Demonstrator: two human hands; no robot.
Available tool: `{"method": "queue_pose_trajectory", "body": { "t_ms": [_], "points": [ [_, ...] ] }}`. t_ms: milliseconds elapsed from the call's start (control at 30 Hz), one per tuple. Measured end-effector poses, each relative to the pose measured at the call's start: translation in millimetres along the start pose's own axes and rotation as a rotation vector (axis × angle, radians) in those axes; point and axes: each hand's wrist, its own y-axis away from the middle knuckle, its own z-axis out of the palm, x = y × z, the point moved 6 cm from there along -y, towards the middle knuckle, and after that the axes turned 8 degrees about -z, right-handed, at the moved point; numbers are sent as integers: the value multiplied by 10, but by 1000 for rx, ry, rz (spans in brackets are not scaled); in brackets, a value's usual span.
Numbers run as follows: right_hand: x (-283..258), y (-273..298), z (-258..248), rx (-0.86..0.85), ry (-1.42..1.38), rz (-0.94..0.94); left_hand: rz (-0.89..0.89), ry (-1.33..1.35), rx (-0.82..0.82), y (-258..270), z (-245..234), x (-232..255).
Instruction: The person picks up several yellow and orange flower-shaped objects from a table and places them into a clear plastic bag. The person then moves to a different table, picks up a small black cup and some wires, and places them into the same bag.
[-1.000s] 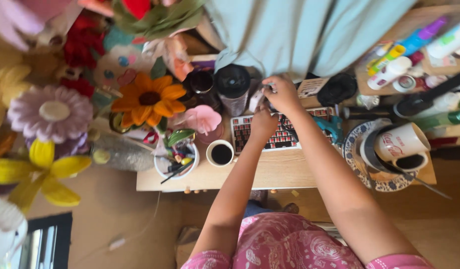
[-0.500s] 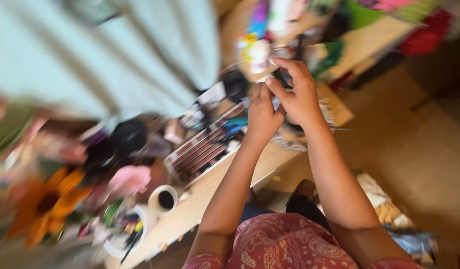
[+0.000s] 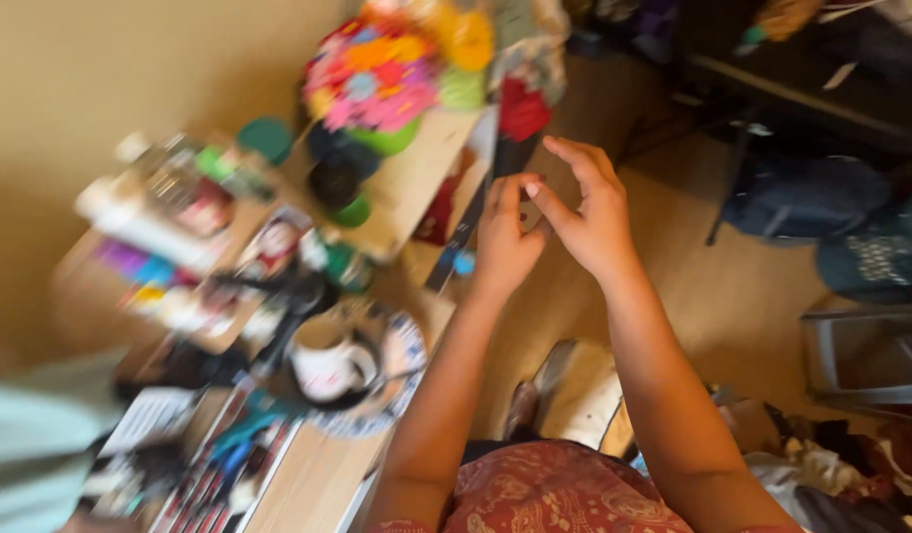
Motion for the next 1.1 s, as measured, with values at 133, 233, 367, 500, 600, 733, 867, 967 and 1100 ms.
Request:
{"method": "queue_pose_trajectory", "body": {
  "t_ms": [133,233,367,500,600,733,867,967,1100],
  "points": [
    [802,-262,-656,48,84,49,41,39,-20,-556,957,44],
    [1357,-426,-1111,89,164,79,131,123,-101,-954,1672,24],
    [2163,-572,-1596,158,220,159,178,141,-168,-1537,2597,-76],
    [3145,-784,-2018,199,285,216,96,149,-277,-2251,3568,-290],
    [3896,-1035,-2329,243,372,238,98,137,-320,-2889,4286,-435],
    [4790,-1450,-2792,282,462,319,66,105,-404,-3714,5214,-495],
    [5553,-1577,-3251,338,481,436,94,125,-488,-4234,6069,-494],
    [6090,-1581,-3601,361,538,428,107,116,-555,-4445,6705,-540],
    [6867,-1520,-4145,352,564,458,121,49,-588,-4687,7570,-688]
  ]
}}
